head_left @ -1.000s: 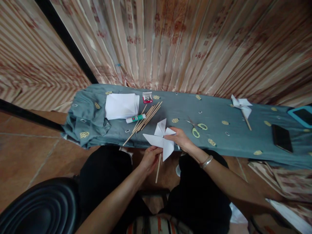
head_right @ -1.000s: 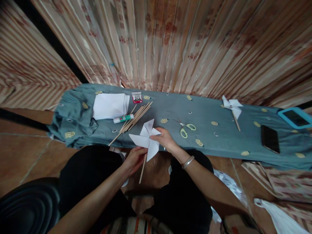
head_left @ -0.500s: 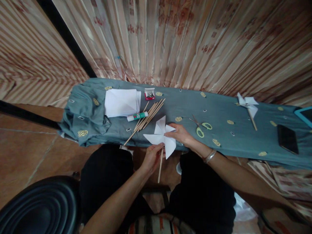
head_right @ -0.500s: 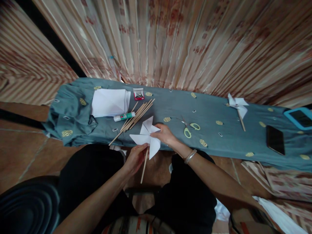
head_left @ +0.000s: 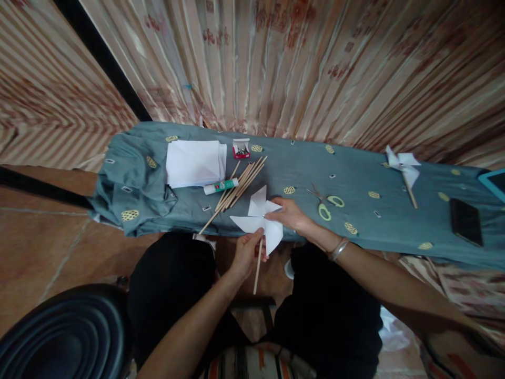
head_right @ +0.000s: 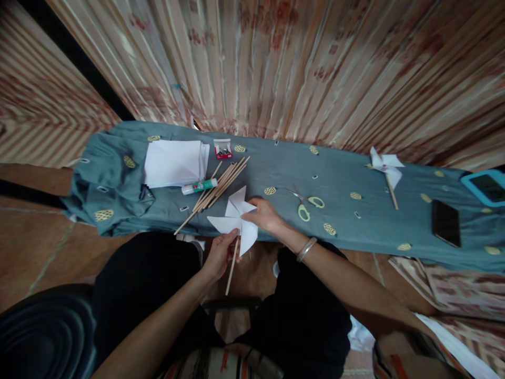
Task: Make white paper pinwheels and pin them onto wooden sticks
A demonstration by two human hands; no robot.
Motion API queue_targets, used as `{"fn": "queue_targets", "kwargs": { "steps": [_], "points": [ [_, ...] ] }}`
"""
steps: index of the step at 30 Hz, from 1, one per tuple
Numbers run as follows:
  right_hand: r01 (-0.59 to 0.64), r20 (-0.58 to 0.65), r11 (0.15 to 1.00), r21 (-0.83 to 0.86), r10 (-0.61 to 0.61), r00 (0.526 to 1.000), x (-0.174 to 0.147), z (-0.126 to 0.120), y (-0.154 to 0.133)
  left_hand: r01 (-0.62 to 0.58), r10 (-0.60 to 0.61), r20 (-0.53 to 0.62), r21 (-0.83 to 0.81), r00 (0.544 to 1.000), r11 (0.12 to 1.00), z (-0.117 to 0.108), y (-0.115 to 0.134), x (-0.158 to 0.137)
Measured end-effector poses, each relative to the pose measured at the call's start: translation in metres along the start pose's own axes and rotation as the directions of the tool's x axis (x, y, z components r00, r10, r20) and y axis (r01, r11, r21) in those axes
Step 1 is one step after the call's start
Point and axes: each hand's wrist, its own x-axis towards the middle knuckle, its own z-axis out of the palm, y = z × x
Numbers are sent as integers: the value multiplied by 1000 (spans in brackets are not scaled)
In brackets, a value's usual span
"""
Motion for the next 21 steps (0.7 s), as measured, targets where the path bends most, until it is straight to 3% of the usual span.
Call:
{"fn": "queue_targets", "kwargs": {
  "steps": [8,15,21],
  "points": [
    [11,16,991,-136,-9,1000,2,0,-2,-74,72,18,240,997,968,-4,-1,11],
    [25,21,954,-298,-19,1000,3,1,-5,-115,130,-31,302,991,946,-5,-6,16],
    [71,35,867,-493,-62,997,-3,-2,-24,-136,156,-37,333,987,933,-6,-5,19]
  ]
}}
